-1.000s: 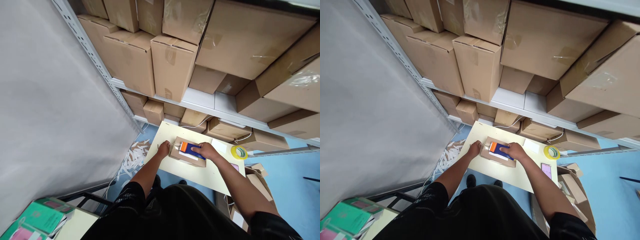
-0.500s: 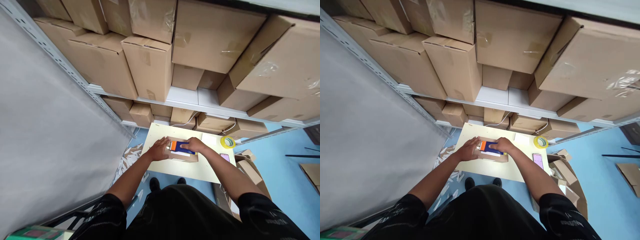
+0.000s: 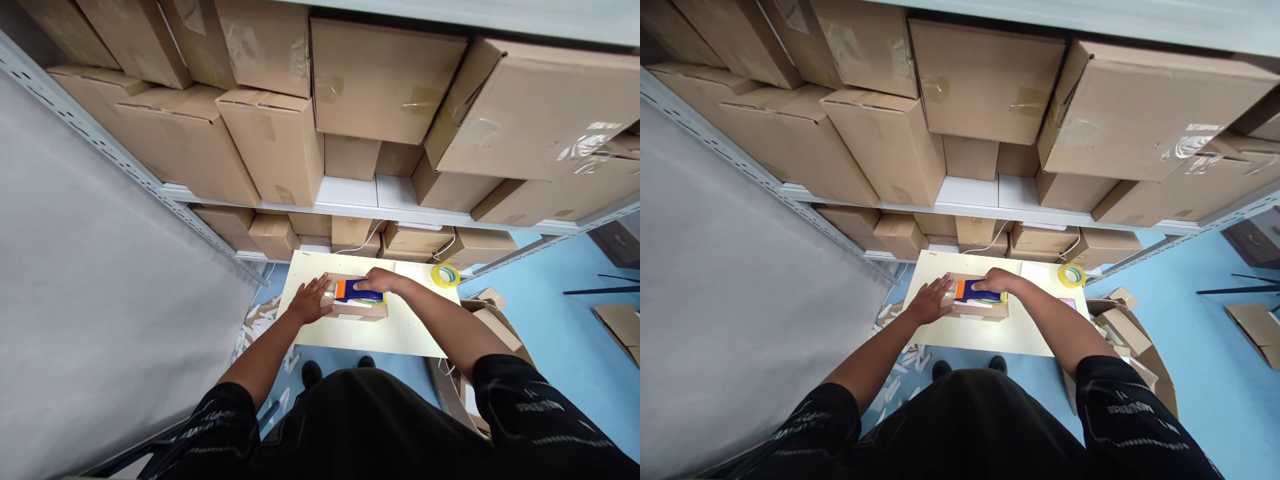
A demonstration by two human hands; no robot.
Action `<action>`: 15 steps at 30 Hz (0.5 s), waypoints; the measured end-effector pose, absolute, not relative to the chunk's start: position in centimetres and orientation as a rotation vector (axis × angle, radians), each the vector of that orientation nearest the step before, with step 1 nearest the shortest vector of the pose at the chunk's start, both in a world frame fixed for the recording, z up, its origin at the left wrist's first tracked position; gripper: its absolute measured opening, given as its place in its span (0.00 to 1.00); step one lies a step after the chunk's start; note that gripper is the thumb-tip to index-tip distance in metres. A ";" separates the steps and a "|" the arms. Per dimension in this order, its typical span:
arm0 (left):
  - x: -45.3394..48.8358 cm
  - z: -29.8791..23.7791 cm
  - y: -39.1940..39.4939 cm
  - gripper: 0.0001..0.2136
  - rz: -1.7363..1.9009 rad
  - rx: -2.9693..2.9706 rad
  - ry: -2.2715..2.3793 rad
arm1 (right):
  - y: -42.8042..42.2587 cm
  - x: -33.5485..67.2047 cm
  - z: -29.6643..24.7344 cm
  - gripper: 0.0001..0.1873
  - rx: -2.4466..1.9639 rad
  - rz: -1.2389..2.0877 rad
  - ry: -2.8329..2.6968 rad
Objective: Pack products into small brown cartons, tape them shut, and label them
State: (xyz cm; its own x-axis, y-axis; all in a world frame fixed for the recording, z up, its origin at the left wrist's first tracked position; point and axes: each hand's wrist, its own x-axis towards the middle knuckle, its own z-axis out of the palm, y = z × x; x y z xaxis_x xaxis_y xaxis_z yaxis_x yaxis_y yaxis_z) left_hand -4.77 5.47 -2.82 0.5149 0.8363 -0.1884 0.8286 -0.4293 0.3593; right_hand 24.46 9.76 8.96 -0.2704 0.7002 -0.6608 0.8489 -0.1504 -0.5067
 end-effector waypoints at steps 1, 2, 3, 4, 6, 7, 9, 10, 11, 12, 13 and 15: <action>-4.7 -2.7 5.5 0.45 0.031 2.345 1.365 | 9.7 24.6 9.1 0.35 1.784 -1.396 1.936; -4.7 -2.7 5.5 0.45 0.037 2.336 1.358 | 9.7 24.7 9.3 0.36 1.779 -1.402 1.938; -4.6 -2.7 5.5 0.45 0.044 2.330 1.354 | 9.7 24.9 9.5 0.37 1.776 -1.405 1.938; -4.6 -2.7 5.5 0.45 0.053 2.326 1.354 | 9.6 25.1 9.6 0.37 1.773 -1.401 1.937; -4.6 -2.8 5.5 0.45 0.073 2.325 1.359 | 9.5 25.9 10.0 0.37 1.768 -1.376 1.935; -4.6 -2.8 5.5 0.45 0.081 2.328 1.361 | 9.5 26.5 10.2 0.36 1.768 -1.360 1.933; -4.6 -2.8 5.6 0.44 0.086 2.338 1.360 | 9.4 28.2 10.4 0.36 1.778 -1.313 1.925; -4.6 -2.8 5.6 0.44 0.083 2.344 1.357 | 9.4 29.2 10.5 0.35 1.787 -1.289 1.920; -4.6 -2.9 5.6 0.44 0.078 2.349 1.352 | 9.3 30.3 10.5 0.35 1.797 -1.271 1.913; -4.7 -2.9 5.6 0.45 0.073 2.353 1.350 | 9.2 31.5 10.5 0.34 1.809 -1.264 1.907; -4.7 -3.0 5.6 0.45 0.073 2.357 1.349 | 9.1 32.7 10.5 0.34 1.819 -1.276 1.898; -4.8 -3.1 5.7 0.45 0.075 2.365 1.347 | 8.6 35.2 10.3 0.34 1.843 -1.320 1.872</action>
State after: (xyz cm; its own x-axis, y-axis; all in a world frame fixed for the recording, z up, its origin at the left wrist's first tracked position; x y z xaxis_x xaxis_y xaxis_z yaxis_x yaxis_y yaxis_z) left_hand -4.76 5.68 -3.13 0.5303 0.8335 -0.1551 0.8109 -0.4453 0.3796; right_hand 35.16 8.61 10.28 -0.2020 0.7001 -0.6849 0.8801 -0.1771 -0.4406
